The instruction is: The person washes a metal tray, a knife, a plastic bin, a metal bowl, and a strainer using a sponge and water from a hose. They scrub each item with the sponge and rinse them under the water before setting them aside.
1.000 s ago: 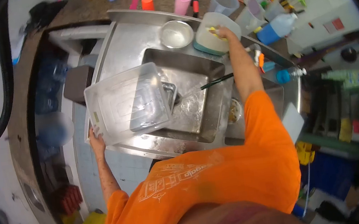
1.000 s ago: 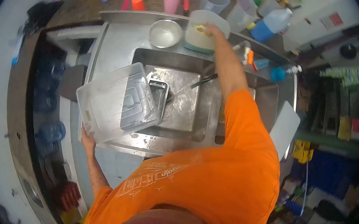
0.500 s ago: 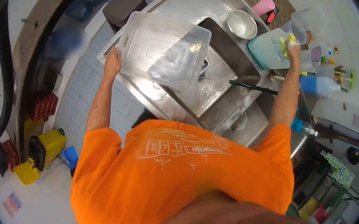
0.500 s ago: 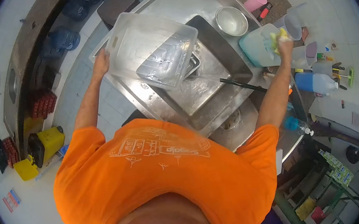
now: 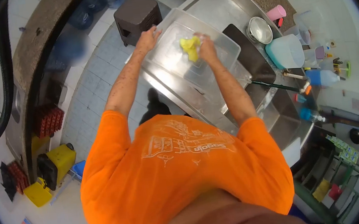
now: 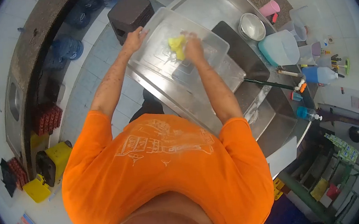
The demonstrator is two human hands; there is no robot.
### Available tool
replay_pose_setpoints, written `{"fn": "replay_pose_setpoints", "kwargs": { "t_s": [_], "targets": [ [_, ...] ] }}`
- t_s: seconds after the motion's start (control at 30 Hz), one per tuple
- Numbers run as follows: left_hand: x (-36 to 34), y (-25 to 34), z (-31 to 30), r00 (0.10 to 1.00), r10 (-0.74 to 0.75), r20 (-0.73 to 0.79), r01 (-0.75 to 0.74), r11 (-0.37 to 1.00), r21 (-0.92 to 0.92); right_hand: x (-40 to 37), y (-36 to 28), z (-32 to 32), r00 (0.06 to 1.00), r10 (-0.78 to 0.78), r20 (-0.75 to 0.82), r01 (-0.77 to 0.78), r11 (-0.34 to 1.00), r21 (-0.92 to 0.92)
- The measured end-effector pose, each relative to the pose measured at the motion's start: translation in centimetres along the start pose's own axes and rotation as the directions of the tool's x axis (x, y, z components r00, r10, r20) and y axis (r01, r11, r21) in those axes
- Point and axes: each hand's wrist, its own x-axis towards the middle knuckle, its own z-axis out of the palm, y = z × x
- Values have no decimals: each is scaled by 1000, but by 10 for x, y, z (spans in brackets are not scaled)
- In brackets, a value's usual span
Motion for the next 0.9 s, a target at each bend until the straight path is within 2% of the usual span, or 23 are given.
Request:
{"fn": "replay_pose_setpoints", "kwargs": {
  "t_s": [0.03, 0.07, 0.1, 0.17, 0.2, 0.23, 0.3, 0.33, 0.4, 0.43, 0.47, 0.5, 0.53, 0.57, 0.6, 0.67, 0.7, 0.73, 0.8, 0.83, 0.87, 0.9],
  "targets": [
    [4, -1, -2, 999, -7, 44, 9, 999, -42, -2, -10, 25, 976, 132, 174, -108, 984, -143],
    [2, -3, 1, 995, -20, 97, 28, 996, -82, -9, -20, 46, 900, 285, 331, -188, 937, -295],
    [4, -3, 3, 989, -57, 139, 69, 994, -88, -14, -28, 67, 892, 297, 341, -198, 934, -297],
    [1, 5, -2, 986, -66, 153, 79, 993, -85, -9, -37, 103, 982, 176, 66, -149, 943, -298],
    [-4, 8, -4, 984, -74, 161, 88, 993, -80, -8, -49, 112, 991, 111, -72, -128, 943, -306],
    [-4, 9, -6, 979, -63, 192, 80, 993, -83, -1, -59, 122, 990, 119, -71, -135, 942, -306],
    [-2, 13, -15, 975, -65, 212, 83, 994, -77, 10, -83, 123, 999, 23, -48, -24, 1000, -18],
    [-4, 15, -17, 972, -71, 223, 90, 993, -77, 7, -88, 121, 998, 41, -40, -42, 999, -25],
    [1, 6, -11, 973, -21, 232, 52, 990, -128, 6, -102, 107, 963, 140, 228, -221, 898, 381],
    [0, 7, -11, 971, -46, 234, 74, 991, -110, 4, -107, 88, 873, 175, 456, -313, 917, 247],
    [-1, 8, -13, 969, -74, 235, 97, 991, -90, -1, -99, 85, 869, 186, 459, -323, 915, 241],
    [-2, 9, -15, 969, -62, 237, 91, 990, -112, -4, -90, 82, 953, 85, 291, -155, 961, 228],
    [0, 8, -15, 969, -60, 241, 89, 989, -115, -7, -80, 80, 992, -36, 118, 14, 983, 184],
    [0, 7, -13, 969, -66, 237, 95, 989, -113, -6, -74, 74, 990, -117, 84, 112, 992, 60],
    [-1, 7, -12, 970, -73, 233, 101, 989, -110, -6, -64, 73, 990, -111, 87, 106, 993, 60],
    [-3, 8, -14, 969, -74, 237, 104, 988, -115, -1, -43, 70, 992, 53, 117, -72, 985, 159],
    [-2, 9, -13, 969, -74, 235, 105, 987, -123, 4, -53, 47, 978, 204, 37, -207, 965, 164],
    [0, 5, -8, 975, -54, 216, 85, 987, -139, 2, -52, 32, 977, 210, 37, -214, 965, 151],
    [-3, 13, -17, 967, -89, 240, 113, 990, -90, -1, -39, 10, 850, 519, -91, -501, 850, 161],
    [-4, 11, -16, 965, -84, 248, 110, 990, -92, -9, -19, 8, 867, 494, 64, -497, 850, 175],
    [-6, 10, -15, 970, -74, 232, 100, 990, -102, -17, -18, 1, 862, 503, 61, -505, 846, 170],
    [-2, 10, -15, 976, -63, 207, 88, 990, -114, -23, -16, -6, 844, 519, 133, -516, 855, -57]
  ]
}}
